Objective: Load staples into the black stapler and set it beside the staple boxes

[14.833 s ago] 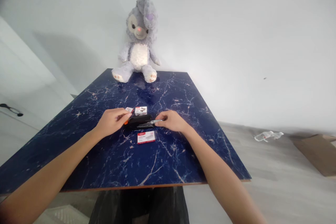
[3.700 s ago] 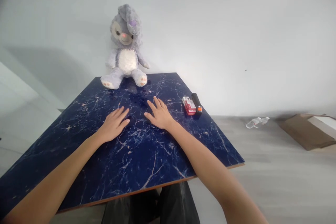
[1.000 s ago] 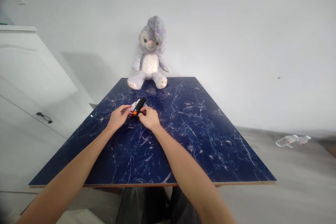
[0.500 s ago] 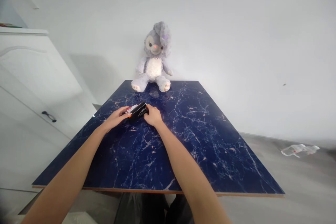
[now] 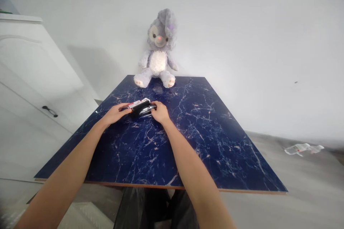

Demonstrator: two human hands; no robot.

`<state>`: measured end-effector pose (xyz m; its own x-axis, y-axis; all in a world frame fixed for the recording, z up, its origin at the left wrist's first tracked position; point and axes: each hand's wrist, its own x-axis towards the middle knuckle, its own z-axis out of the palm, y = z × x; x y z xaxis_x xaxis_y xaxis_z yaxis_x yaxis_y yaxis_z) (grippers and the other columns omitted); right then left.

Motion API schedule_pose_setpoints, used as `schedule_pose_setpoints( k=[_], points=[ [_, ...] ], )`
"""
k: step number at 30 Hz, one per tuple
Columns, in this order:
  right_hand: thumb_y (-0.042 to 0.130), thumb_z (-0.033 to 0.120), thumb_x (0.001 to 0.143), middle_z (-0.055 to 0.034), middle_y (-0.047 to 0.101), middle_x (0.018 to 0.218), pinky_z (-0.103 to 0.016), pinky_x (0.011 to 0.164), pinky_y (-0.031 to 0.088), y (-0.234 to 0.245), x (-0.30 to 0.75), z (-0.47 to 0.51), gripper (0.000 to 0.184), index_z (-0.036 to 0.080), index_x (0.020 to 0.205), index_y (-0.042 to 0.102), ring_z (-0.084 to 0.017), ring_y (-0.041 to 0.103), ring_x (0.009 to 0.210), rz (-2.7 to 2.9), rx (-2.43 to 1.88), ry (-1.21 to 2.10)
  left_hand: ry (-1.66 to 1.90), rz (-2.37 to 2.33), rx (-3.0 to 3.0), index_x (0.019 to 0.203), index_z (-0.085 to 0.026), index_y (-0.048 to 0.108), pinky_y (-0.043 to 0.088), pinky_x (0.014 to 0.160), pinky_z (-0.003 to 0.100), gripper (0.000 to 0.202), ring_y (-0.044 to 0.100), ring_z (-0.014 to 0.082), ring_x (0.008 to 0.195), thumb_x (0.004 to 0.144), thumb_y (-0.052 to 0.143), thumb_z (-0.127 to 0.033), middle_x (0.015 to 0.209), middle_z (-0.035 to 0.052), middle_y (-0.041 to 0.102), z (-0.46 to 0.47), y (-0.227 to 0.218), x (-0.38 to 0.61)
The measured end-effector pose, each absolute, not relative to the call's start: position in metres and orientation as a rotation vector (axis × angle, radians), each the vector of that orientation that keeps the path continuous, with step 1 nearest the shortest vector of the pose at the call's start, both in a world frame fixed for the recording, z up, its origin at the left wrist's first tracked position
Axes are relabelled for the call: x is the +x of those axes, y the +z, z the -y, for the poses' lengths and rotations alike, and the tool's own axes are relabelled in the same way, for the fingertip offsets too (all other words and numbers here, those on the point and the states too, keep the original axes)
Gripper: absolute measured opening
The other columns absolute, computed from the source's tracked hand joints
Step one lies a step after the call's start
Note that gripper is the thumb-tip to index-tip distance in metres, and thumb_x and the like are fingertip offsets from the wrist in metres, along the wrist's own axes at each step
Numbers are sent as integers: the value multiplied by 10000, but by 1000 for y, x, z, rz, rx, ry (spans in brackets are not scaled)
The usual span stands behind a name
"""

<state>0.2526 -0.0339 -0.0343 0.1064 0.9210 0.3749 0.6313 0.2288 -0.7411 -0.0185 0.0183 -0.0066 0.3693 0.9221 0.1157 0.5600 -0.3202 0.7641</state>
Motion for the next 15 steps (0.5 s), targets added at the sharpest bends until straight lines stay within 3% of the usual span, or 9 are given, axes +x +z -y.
schedule_pose_setpoints(
  k=[6,11,15],
  points=[
    [543,90,819,-50,670,1041,-318,919,508,-34,261,44,276,212,995,716,-183,633,893,1778,-1477,275,780,-1472,2032,1189,-240,751,489,988,388,454,683,310,1091,926,548,-549,1179,70,755,-16,-9,-8],
    [498,45,826,-76,644,1070,-344,987,448,-32,265,48,343,203,1061,692,-224,571,998,1967,-1453,69,1005,-1519,2025,1130,-228,752,499,982,384,341,700,286,1052,884,636,-435,1153,82,761,-19,-17,5],
    [516,113,877,-90,641,1060,-370,964,430,-28,265,54,277,211,1085,670,-257,524,1001,2014,-1523,-58,1342,-1465,1823,1070,-228,727,536,970,382,242,714,241,1032,846,658,-289,1092,66,762,-21,-20,6]
  ],
)
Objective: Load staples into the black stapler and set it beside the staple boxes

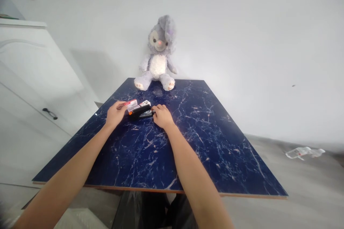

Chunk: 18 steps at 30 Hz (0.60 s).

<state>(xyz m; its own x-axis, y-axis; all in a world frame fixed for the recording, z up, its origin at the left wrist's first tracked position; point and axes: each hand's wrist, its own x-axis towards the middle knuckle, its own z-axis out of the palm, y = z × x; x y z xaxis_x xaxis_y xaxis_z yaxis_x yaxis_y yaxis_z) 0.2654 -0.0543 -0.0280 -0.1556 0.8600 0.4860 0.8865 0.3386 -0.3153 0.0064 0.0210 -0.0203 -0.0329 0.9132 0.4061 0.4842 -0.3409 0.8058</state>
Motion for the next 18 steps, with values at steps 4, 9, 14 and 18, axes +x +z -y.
schedule_pose_setpoints(
  k=[4,9,14,18],
  points=[
    [570,193,877,-87,645,1051,-384,966,424,-26,266,59,222,210,1080,656,-264,509,989,1976,-1560,-89,1571,-1369,1400,957,-198,660,623,825,383,159,731,232,949,818,692,-269,1021,75,736,-27,-20,1],
    [543,121,846,-74,647,1114,-350,999,415,-25,269,58,289,201,1096,664,-239,516,1036,2095,-1429,-31,1622,-1205,1168,970,-181,657,646,835,396,149,741,200,893,830,687,-223,1004,71,713,-30,-18,-2],
    [514,89,843,-90,658,1073,-378,954,430,-22,267,59,295,213,1056,676,-264,521,1016,2058,-1575,-142,1574,-1086,1002,887,-163,723,588,998,441,117,714,244,1074,781,685,-133,1092,95,721,-22,-8,-1],
    [521,88,822,-68,692,1015,-361,896,457,-22,268,58,297,229,1038,668,-253,554,980,1918,-1581,-92,1460,-941,921,906,-152,719,535,1074,463,229,693,269,1152,723,642,-39,1095,109,741,-17,2,-7]
  ],
)
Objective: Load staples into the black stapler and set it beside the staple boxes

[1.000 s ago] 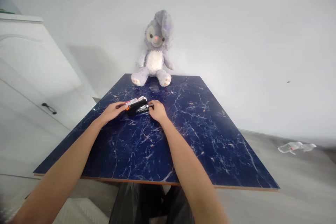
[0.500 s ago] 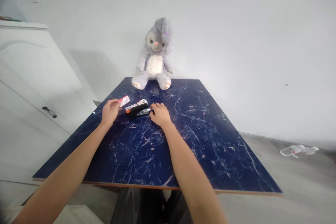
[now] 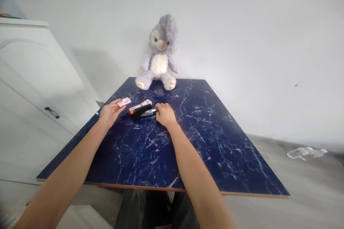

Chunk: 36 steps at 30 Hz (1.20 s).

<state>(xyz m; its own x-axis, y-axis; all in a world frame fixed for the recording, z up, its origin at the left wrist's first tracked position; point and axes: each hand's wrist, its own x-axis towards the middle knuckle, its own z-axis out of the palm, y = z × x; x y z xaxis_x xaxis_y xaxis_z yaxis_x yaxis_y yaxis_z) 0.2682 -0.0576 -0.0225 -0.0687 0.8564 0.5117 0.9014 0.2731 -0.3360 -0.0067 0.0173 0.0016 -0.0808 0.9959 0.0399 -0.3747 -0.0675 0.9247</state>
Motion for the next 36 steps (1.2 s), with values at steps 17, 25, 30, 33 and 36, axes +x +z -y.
schedule_pose_setpoints(
  k=[17,25,30,33,36],
  points=[
    [755,506,751,-27,722,786,-345,752,587,-24,272,86,358,191,891,660,-184,700,702,863,-1165,737,1207,-872,1192,1032,-144,777,625,865,311,341,722,245,1043,706,848,-214,1115,124,758,5,16,9],
    [724,515,801,-7,698,803,-301,741,572,-1,238,99,337,210,888,608,-158,674,722,858,-1005,628,1051,-875,1453,1059,-171,773,631,740,319,415,717,267,1020,698,852,-359,1111,115,761,39,5,47],
    [700,543,817,-15,681,833,-277,723,528,-7,239,101,340,209,861,657,-155,616,744,960,-1202,472,993,-815,1399,1015,-189,780,638,723,326,397,716,274,1026,681,877,-379,1170,108,747,51,3,58],
    [686,549,829,-16,682,847,-283,724,523,-10,239,102,333,218,862,674,-158,605,736,988,-1295,438,953,-790,1345,1002,-195,781,642,721,316,377,716,268,1025,677,884,-357,1187,104,742,51,1,58],
    [639,522,879,-16,702,874,-294,765,526,-8,236,106,300,230,899,704,-166,627,762,1049,-1300,405,969,-796,1261,1012,-188,781,647,721,306,348,719,263,1020,693,860,-303,1144,103,752,47,1,55]
  ],
)
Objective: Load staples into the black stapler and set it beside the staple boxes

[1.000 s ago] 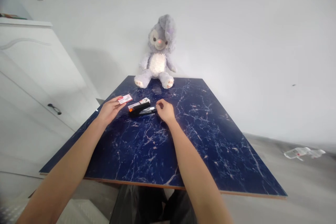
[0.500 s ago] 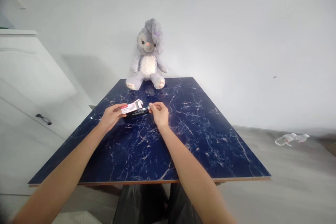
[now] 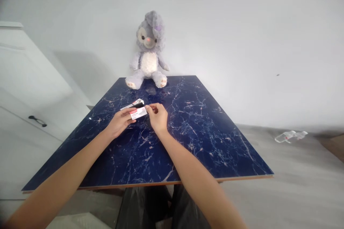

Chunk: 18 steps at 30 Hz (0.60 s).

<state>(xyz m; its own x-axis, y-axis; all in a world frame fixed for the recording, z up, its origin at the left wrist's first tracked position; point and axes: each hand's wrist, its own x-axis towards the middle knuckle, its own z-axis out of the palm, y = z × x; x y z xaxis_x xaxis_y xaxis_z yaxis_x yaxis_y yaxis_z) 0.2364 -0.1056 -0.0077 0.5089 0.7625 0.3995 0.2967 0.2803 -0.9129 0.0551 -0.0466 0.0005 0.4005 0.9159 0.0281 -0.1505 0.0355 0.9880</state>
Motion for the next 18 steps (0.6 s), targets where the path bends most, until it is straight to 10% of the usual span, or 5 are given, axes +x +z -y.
schedule_pose_setpoints(
  k=[18],
  points=[
    [658,472,847,-26,746,863,-337,741,598,-4,239,102,269,216,916,700,-185,699,767,897,-1143,719,904,-642,1194,1058,-213,785,626,935,426,370,698,288,1116,704,879,-268,1199,91,735,41,-3,48]
  ],
)
